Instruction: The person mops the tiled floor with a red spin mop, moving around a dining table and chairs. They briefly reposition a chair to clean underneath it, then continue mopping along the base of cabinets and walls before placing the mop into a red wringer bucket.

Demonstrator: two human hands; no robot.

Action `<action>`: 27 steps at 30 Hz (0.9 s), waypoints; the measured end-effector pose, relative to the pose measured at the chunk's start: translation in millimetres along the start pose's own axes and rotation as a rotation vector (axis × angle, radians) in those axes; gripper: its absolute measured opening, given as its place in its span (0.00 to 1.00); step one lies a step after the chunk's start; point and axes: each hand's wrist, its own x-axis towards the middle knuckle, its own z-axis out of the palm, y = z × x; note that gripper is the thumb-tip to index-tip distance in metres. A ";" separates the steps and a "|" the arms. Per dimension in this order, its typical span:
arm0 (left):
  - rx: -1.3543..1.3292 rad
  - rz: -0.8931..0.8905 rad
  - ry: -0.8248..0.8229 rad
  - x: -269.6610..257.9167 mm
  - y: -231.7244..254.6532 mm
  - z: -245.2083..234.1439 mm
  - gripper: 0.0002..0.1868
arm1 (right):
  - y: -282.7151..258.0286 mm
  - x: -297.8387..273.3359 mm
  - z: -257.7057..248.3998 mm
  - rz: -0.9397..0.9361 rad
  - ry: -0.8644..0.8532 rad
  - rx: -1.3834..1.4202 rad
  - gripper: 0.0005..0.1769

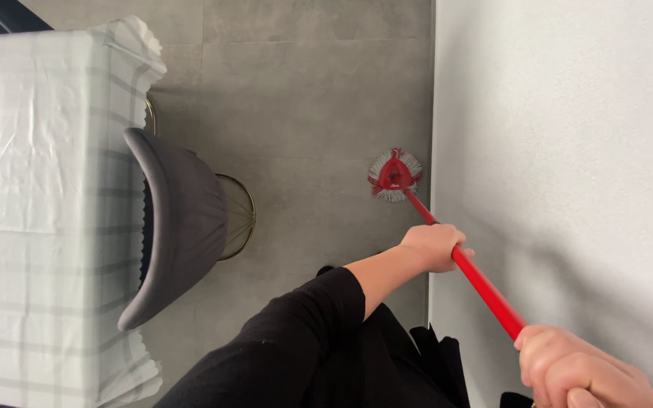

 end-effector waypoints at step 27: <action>-0.345 -0.399 0.809 -164.1 -382.4 20.6 0.09 | 79.9 61.5 344.7 -0.420 -0.189 0.772 0.21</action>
